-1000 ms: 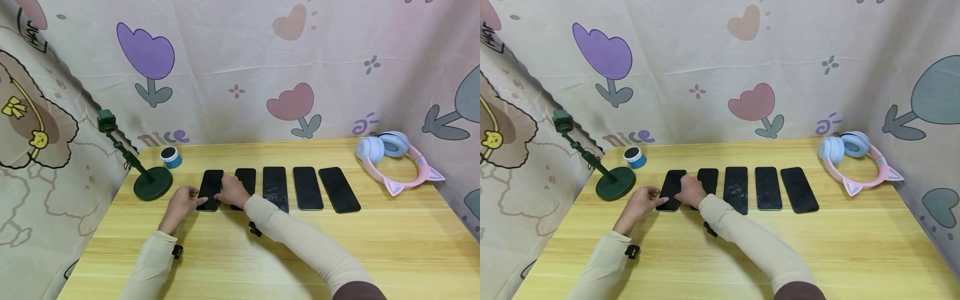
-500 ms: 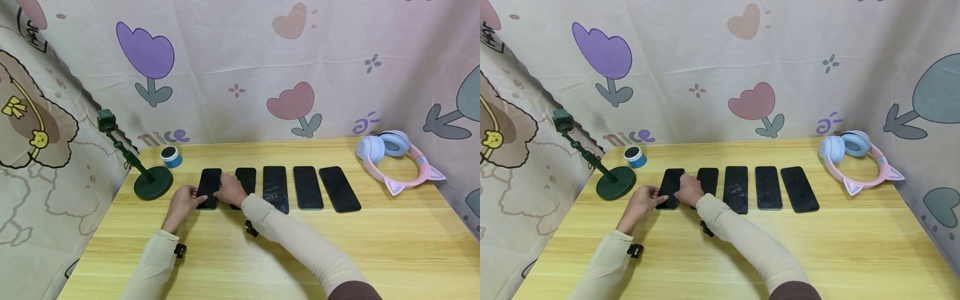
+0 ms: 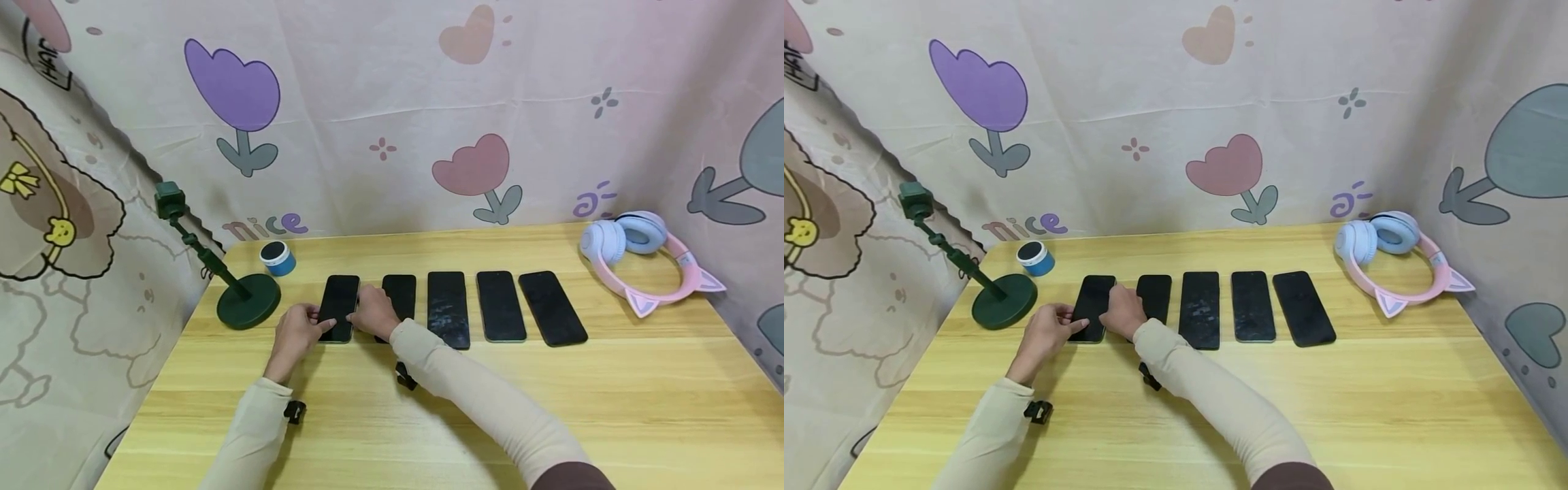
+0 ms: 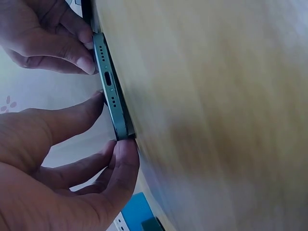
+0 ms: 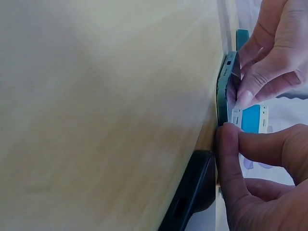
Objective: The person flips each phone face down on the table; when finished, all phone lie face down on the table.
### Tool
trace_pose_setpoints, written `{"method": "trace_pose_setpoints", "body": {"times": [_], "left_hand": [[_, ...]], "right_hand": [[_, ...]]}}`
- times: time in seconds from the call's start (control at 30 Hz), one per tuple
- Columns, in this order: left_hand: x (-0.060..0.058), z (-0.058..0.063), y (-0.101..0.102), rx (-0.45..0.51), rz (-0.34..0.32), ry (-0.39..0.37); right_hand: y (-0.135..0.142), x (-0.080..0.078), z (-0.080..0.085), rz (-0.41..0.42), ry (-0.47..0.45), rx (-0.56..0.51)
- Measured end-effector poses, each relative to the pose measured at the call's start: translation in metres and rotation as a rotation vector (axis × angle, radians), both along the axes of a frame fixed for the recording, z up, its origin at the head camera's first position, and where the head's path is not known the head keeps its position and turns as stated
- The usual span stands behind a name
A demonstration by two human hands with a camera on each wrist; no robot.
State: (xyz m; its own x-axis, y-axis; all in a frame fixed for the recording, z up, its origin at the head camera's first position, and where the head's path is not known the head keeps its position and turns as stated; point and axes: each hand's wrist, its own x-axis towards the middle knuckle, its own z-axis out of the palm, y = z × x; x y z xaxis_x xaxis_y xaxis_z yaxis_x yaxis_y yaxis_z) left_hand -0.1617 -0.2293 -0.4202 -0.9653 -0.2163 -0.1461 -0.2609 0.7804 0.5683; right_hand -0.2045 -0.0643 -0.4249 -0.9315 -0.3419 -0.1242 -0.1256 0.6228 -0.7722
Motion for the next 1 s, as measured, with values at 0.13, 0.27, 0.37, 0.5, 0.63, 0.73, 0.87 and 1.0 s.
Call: {"method": "trace_pose_setpoints", "body": {"times": [0.13,0.27,0.37,0.5,0.63,0.73,0.87,1.0], "left_hand": [[0.001,0.001,0.000,-0.007,0.005,0.013],[0.002,0.001,0.000,-0.011,0.004,0.027],[0.002,0.000,0.000,-0.007,0.003,0.038],[0.003,0.001,0.001,0.001,0.007,0.049],[0.005,0.000,0.000,0.029,0.014,0.049],[0.007,0.001,-0.001,0.054,0.015,0.041],[0.009,0.002,-0.002,0.078,0.001,0.064],[0.011,0.002,-0.004,0.116,-0.012,0.098]], "right_hand": [[-0.001,0.001,-0.001,-0.024,-0.011,-0.023],[-0.002,0.001,-0.002,-0.036,-0.013,-0.026],[-0.002,0.000,-0.003,-0.040,-0.007,-0.028],[-0.001,0.001,-0.003,-0.046,-0.009,-0.043],[-0.001,0.001,-0.004,-0.051,-0.005,-0.060],[-0.001,0.002,-0.005,-0.052,-0.003,-0.069],[-0.002,0.002,-0.005,-0.060,0.012,-0.050],[-0.001,0.004,-0.005,-0.089,0.013,-0.034]]}}
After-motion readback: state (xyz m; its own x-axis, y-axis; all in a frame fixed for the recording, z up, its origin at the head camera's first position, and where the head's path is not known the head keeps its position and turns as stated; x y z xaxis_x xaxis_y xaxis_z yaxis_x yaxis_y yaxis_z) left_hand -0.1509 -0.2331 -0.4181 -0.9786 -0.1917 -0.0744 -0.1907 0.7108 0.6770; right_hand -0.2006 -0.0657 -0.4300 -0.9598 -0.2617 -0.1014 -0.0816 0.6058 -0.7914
